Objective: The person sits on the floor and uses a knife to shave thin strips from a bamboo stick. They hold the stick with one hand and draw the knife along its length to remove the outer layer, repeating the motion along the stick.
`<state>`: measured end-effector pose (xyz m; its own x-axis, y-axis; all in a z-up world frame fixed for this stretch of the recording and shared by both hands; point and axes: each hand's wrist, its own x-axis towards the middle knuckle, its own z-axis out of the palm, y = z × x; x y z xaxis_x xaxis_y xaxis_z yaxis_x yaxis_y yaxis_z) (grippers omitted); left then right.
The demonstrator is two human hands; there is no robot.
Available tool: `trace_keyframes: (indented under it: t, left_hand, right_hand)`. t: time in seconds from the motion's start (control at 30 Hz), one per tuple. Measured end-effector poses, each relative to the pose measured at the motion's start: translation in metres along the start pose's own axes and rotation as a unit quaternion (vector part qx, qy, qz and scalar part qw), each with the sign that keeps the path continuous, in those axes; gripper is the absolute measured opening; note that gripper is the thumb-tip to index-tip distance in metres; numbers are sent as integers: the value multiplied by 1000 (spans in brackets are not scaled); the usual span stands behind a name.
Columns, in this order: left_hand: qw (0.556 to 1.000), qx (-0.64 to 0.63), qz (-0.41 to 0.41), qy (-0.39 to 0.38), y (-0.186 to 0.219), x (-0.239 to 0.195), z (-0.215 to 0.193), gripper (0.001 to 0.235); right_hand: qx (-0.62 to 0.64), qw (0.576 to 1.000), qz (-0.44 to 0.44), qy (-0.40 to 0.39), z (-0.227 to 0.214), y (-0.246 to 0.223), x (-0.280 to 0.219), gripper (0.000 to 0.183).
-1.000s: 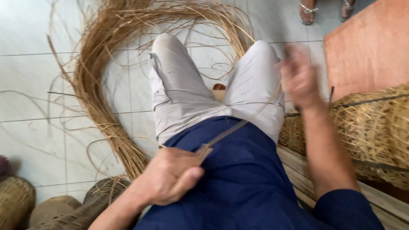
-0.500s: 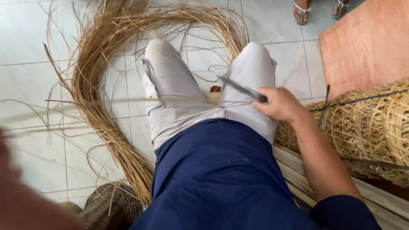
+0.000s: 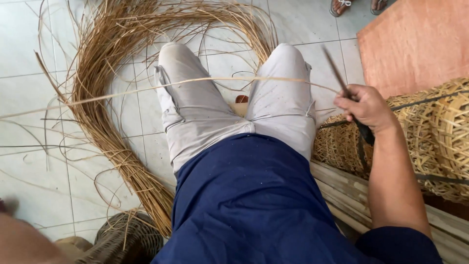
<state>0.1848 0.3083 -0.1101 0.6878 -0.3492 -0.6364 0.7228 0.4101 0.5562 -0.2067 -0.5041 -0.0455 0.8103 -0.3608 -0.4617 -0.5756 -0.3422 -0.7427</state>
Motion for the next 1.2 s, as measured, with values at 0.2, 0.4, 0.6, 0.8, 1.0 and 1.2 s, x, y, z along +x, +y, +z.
trace_keyframes:
  t: [0.2,0.4,0.6,0.8,1.0,1.2]
  left_hand:
    - [938,203,187,208,-40,7,26,38]
    - [893,405,71,184,-100,-24,122,57]
    - [757,649,23,75,-149,-82,230,33]
    - [741,599,275,-127,-171,-140,327,37]
    - [645,600,456,-128,-218,-123,361,83]
    - [548,691,462,-97,-256,-103,330,14]
  right_hand:
    - [177,975,-136,-7,-10,2,11,17]
    - [211,965,-157,-15,-5,-14,5,29]
    - [200,964,-173,-9,16,-53,-3,30]
    - [172,950,-252,-67,62,-100,-9,14]
    - [-54,925,-372,52,123,-134,-15,12]
    - [-84,868,-459,171,140,-144,-31,21]
